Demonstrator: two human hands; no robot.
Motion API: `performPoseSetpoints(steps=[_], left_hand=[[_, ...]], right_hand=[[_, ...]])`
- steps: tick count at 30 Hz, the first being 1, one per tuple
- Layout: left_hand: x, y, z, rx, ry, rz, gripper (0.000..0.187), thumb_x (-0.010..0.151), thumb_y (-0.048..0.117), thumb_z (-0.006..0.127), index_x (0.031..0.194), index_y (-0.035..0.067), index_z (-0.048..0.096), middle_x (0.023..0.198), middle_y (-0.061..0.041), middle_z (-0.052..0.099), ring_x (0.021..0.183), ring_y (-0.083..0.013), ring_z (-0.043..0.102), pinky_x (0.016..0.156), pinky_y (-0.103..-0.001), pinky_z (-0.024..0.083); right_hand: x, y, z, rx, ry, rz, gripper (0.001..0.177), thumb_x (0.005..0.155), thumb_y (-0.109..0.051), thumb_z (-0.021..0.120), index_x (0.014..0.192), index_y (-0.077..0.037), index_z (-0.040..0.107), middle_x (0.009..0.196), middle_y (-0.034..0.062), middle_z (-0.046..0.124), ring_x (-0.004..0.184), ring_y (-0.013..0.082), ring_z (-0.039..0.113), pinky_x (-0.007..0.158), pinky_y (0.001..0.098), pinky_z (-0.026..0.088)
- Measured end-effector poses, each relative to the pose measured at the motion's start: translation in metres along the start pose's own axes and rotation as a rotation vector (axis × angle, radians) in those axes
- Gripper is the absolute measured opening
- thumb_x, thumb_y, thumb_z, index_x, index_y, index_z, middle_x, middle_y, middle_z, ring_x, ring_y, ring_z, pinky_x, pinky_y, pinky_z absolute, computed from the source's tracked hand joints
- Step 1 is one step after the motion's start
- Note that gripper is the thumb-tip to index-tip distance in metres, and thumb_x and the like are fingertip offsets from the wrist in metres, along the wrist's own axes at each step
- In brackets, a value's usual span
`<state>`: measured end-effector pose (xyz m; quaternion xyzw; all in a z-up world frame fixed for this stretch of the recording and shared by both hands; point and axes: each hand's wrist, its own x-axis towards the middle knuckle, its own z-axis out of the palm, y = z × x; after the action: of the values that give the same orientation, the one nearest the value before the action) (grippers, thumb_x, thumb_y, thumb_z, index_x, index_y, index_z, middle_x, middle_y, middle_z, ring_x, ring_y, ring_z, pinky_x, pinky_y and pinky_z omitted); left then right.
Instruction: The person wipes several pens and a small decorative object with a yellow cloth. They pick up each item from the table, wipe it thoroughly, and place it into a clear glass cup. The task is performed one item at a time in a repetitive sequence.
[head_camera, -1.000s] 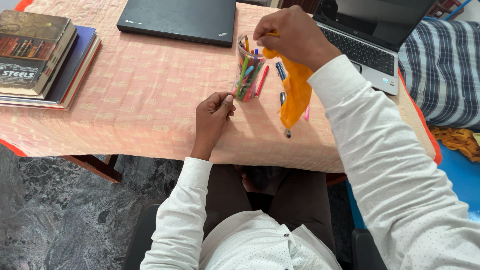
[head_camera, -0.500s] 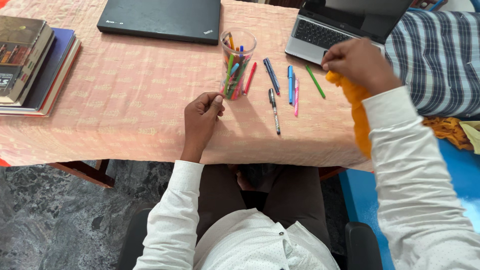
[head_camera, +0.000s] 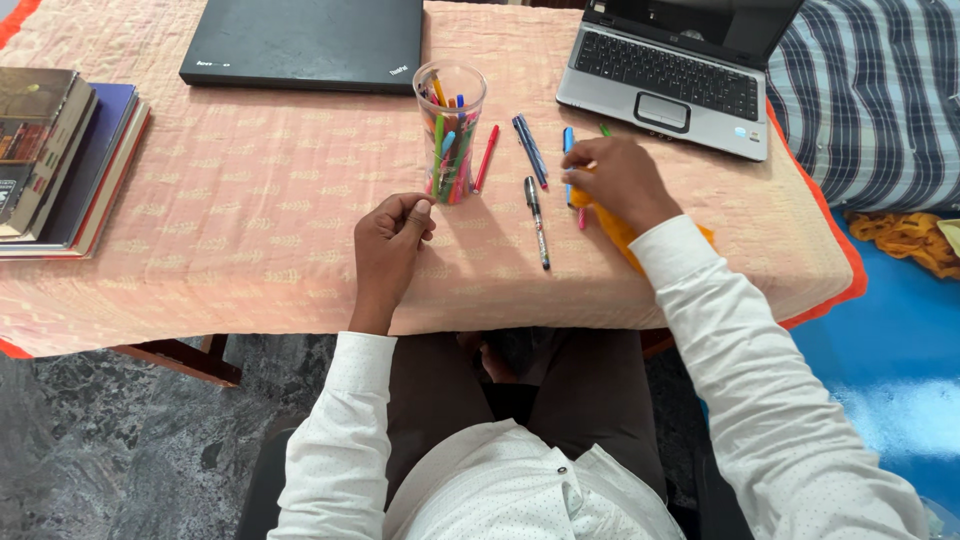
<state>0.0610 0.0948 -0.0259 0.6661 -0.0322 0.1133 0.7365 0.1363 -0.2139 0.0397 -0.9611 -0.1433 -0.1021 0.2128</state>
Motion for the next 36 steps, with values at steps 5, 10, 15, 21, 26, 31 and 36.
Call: performPoseSetpoints(steps=[5, 10, 15, 21, 26, 31, 36], left_hand=[[0.0, 0.001, 0.0, 0.009, 0.001, -0.007, 0.019, 0.101, 0.019, 0.066, 0.107, 0.003, 0.075, 0.077, 0.001, 0.067, 0.068, -0.0051, 0.059, 0.059, -0.021, 0.048], [0.0, 0.001, 0.001, 0.014, 0.003, -0.003, 0.019, 0.101, 0.018, 0.066, 0.107, 0.003, 0.075, 0.078, 0.001, 0.067, 0.068, -0.0053, 0.06, 0.059, -0.021, 0.048], [-0.001, 0.0, 0.0, 0.021, 0.003, -0.01, 0.019, 0.101, 0.019, 0.066, 0.107, 0.003, 0.075, 0.078, 0.001, 0.068, 0.068, -0.0052, 0.061, 0.059, -0.021, 0.048], [-0.001, -0.001, -0.001, -0.007, 0.001, -0.013, 0.019, 0.101, 0.019, 0.067, 0.107, 0.003, 0.075, 0.077, 0.001, 0.068, 0.068, -0.0053, 0.061, 0.059, -0.021, 0.048], [-0.001, -0.001, 0.0, -0.009, -0.002, -0.008, 0.019, 0.101, 0.018, 0.067, 0.107, 0.002, 0.074, 0.077, 0.001, 0.068, 0.068, -0.0052, 0.061, 0.059, -0.021, 0.048], [0.0, -0.002, -0.001, 0.012, 0.003, -0.006, 0.018, 0.1, 0.017, 0.066, 0.106, 0.002, 0.075, 0.076, 0.001, 0.067, 0.067, -0.0053, 0.061, 0.058, -0.022, 0.047], [-0.002, -0.01, 0.01, 0.055, -0.031, 0.086, 0.018, 0.1, 0.015, 0.067, 0.108, 0.001, 0.075, 0.08, -0.001, 0.07, 0.069, -0.006, 0.062, 0.062, -0.022, 0.051]], right_hand=[[0.017, -0.026, 0.018, -0.054, -0.036, -0.094, 0.024, 0.085, -0.027, 0.078, 0.106, -0.014, 0.079, 0.101, 0.0095, 0.077, 0.092, 0.0276, 0.072, 0.081, 0.0403, 0.055], [0.039, -0.053, 0.037, -0.071, -0.087, -0.051, 0.028, 0.087, -0.03, 0.076, 0.112, -0.017, 0.077, 0.101, 0.0093, 0.077, 0.093, 0.0278, 0.072, 0.081, 0.0429, 0.055], [0.054, -0.069, 0.052, -0.134, -0.177, -0.181, 0.022, 0.09, -0.028, 0.073, 0.11, -0.019, 0.079, 0.105, 0.0098, 0.076, 0.094, 0.0325, 0.07, 0.08, 0.0465, 0.054], [0.059, -0.074, 0.048, -0.161, -0.27, -0.038, 0.026, 0.082, -0.032, 0.081, 0.102, -0.015, 0.079, 0.097, 0.0133, 0.076, 0.093, 0.0323, 0.071, 0.083, 0.0442, 0.055], [0.066, -0.058, 0.063, -0.039, -0.148, 0.041, 0.018, 0.074, -0.019, 0.079, 0.089, -0.01, 0.079, 0.095, 0.0146, 0.076, 0.089, 0.0307, 0.072, 0.081, 0.0415, 0.057], [0.063, -0.042, 0.043, 0.285, 0.022, -0.009, 0.018, 0.077, -0.016, 0.077, 0.091, -0.004, 0.074, 0.089, 0.0126, 0.075, 0.081, 0.0217, 0.073, 0.075, 0.0332, 0.058], [0.021, -0.035, -0.012, 0.694, 0.027, -0.055, 0.017, 0.088, -0.013, 0.076, 0.097, -0.003, 0.066, 0.089, 0.0047, 0.071, 0.08, 0.0109, 0.068, 0.072, 0.0252, 0.055]])
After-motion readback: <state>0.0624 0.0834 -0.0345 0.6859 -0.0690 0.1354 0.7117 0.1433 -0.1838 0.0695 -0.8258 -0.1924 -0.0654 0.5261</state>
